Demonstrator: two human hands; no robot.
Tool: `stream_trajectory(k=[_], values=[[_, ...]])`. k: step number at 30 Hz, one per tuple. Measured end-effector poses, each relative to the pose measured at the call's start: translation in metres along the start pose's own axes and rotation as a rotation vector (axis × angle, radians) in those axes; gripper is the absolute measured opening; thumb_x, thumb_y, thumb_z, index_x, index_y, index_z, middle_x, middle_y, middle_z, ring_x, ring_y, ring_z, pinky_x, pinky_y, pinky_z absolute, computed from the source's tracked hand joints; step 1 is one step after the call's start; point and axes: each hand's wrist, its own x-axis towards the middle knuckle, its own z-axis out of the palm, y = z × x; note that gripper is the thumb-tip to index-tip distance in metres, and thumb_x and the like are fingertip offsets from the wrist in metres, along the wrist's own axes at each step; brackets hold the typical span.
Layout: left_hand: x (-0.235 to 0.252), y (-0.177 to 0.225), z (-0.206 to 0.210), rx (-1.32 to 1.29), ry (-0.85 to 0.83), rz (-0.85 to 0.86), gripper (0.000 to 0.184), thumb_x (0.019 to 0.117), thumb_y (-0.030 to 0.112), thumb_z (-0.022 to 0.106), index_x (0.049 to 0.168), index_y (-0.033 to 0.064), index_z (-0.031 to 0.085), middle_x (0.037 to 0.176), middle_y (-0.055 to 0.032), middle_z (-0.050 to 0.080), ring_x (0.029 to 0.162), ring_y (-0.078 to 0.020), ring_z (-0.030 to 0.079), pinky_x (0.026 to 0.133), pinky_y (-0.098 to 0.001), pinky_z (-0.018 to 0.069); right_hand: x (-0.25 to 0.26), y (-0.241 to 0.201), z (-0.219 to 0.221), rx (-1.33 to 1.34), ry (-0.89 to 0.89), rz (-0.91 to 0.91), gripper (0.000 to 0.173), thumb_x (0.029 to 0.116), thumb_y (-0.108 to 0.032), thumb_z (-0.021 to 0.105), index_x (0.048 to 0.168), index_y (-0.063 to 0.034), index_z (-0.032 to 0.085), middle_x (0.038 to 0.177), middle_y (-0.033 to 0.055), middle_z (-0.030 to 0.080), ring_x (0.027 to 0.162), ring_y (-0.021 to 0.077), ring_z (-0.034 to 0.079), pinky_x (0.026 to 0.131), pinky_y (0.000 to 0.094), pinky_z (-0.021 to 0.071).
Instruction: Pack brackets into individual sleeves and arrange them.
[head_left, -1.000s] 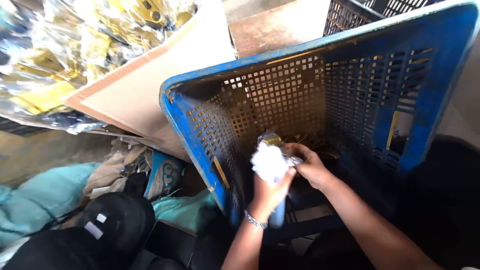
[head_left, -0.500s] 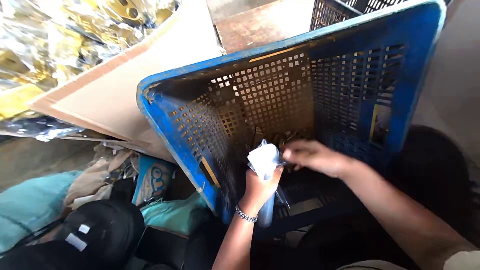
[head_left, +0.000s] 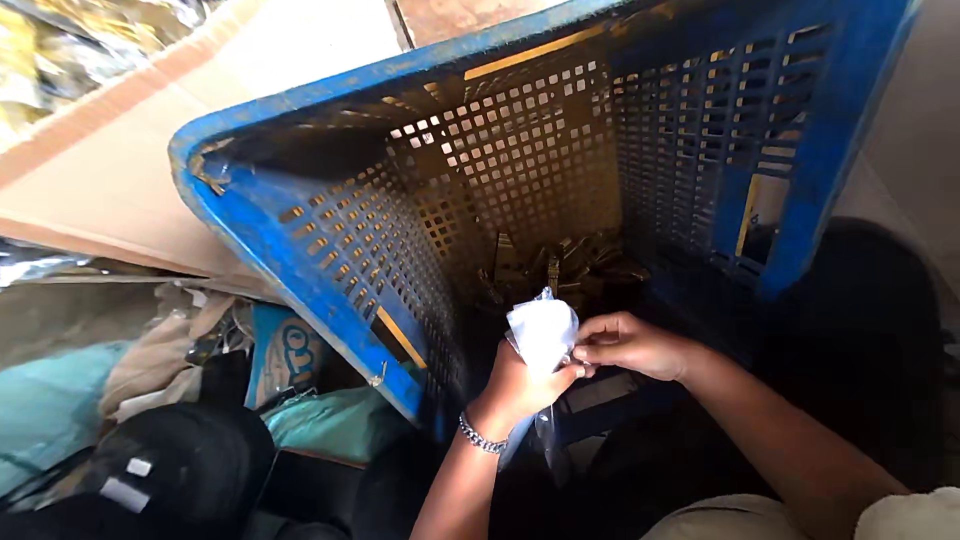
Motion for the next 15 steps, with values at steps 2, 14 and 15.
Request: stream_trajectory(k=[2,14,15], values=[[-0.002,0.001,0.003,-0.034,-0.033,-0.067,0.075,0.0633,0.01,0.091,0.126,-0.0139,0.058,0.113,-0.0109,0.071,0.105,-0.0028,0.066,0.098,-0.0195,0.0517,-0.002,0.006,0.003,-0.015,-0.009,0.009,0.011,0.098,-0.005,0.06,0.105,-0.0013,0.066,0.091,-0.0045,0.071,0.081,0.0038,0.069,0.079,0.0243,0.0598],[-0.001,0.016,-0.014,-0.155,0.167,-0.409,0.046,0.0722,0.008,0.086,0.111,-0.0019,0.063,0.089,-0.0014,0.07,0.08,-0.0072,0.068,0.077,-0.0264,0.0594,0.004,0.004,0.026,-0.178,0.244,0.018,0.027,0.0813,-0.011,0.081,0.081,-0.0045,0.055,0.062,-0.0039,0.056,0.049,0.0008,0.05,0.048,0.0181,0.044],[-0.005,0.021,-0.002,-0.314,0.072,-0.472,0.045,0.0659,0.001,0.087,0.104,0.0013,0.063,0.083,0.0012,0.071,0.076,-0.0059,0.069,0.074,-0.0253,0.06,0.003,-0.001,0.03,-0.317,0.153,-0.008,0.027,0.0762,-0.011,0.084,0.083,0.0015,0.062,0.069,0.0005,0.06,0.059,0.0032,0.053,0.057,0.0209,0.046]])
